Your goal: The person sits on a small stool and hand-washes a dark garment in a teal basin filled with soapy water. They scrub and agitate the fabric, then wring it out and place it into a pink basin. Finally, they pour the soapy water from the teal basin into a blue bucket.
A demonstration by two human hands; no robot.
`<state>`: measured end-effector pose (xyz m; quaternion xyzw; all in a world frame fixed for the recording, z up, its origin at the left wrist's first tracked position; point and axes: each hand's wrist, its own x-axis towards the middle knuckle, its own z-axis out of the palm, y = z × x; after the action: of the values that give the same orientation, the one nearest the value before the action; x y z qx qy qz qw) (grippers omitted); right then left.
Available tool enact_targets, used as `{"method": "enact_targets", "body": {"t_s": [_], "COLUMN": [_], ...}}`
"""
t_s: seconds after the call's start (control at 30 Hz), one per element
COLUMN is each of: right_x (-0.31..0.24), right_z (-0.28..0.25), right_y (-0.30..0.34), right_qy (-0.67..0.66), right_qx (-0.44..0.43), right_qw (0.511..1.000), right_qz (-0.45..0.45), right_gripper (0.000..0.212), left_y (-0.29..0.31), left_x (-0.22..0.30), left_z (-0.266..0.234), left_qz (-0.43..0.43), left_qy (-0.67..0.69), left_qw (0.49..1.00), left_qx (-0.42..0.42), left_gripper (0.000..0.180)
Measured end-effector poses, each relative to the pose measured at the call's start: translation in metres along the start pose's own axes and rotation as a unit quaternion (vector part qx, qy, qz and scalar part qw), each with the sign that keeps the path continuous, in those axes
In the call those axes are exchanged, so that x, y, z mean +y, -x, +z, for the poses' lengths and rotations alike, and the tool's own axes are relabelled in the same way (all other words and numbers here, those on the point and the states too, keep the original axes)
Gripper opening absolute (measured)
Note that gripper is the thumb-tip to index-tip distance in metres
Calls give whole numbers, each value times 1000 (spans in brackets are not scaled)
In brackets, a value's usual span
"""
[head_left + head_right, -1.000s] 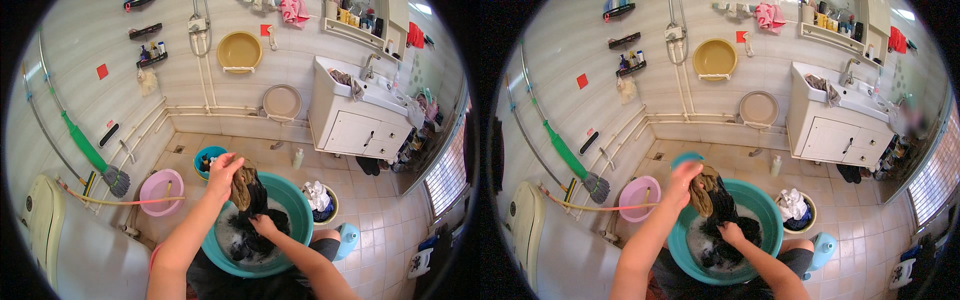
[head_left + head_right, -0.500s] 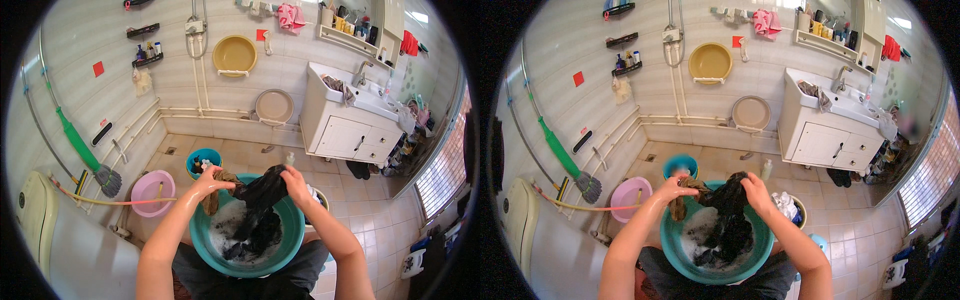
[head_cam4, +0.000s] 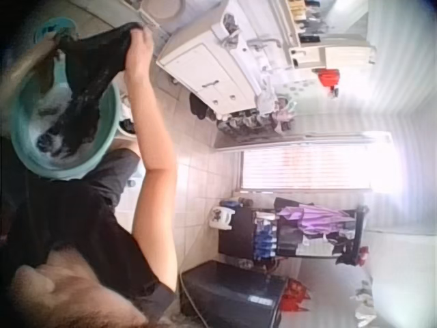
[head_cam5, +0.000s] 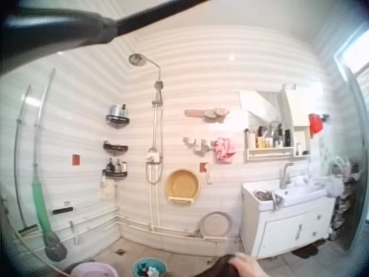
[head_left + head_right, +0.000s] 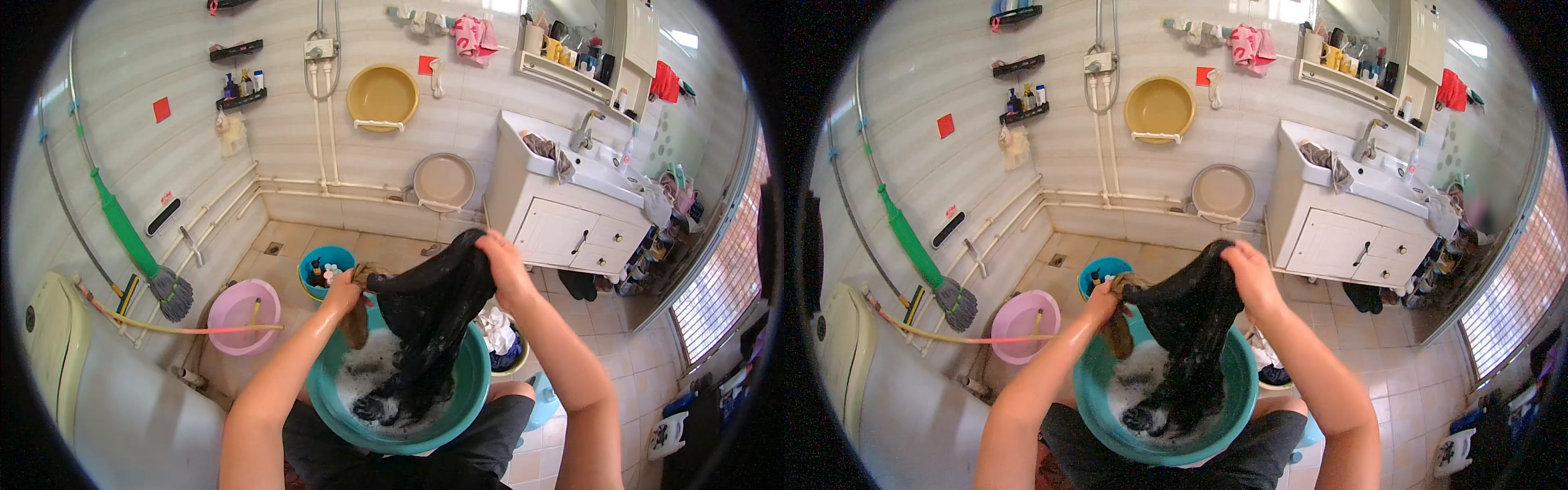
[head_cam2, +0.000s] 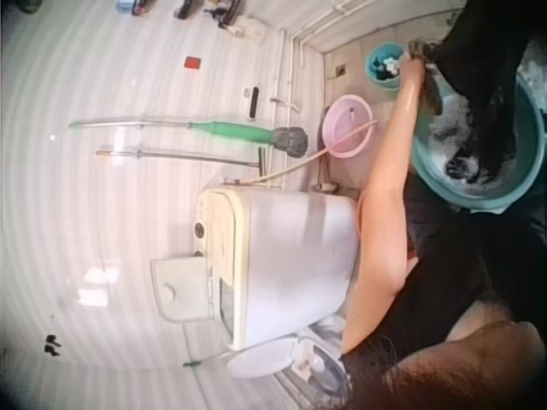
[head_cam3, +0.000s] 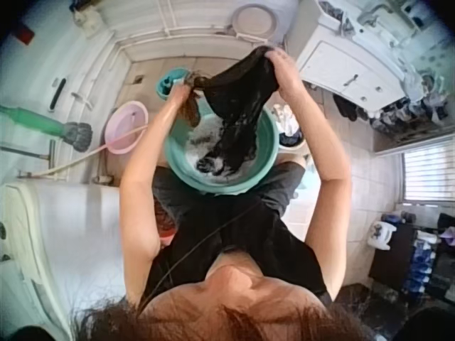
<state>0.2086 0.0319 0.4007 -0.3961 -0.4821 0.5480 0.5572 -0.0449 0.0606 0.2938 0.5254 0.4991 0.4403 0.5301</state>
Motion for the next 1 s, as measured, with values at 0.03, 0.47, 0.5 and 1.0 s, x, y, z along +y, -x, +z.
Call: {"method": "enact_targets", "body": {"t_s": [0.03,0.47,0.5,1.0], "right_x": [10,43,43,190], "right_z": [-3,33,32,-60], "right_y": [1,8,11,7], "right_qy": [8,-57,-72,21], "right_qx": [-8,-159,-174,-271], "right_qw": [1000,979,976,948], "right_qz": [25,113,110,167], "right_gripper": [14,34,34,75], "left_y": [0,32,24,35], "left_x": [7,48,34,140], "left_z": [2,51,54,69], "left_qz": [-57,100,117,169], "left_qy": [106,17,6,221], "left_qw": [993,960,977,959], "left_qx": [-11,-259,-175,-49], "left_gripper": [27,68,60,44]}}
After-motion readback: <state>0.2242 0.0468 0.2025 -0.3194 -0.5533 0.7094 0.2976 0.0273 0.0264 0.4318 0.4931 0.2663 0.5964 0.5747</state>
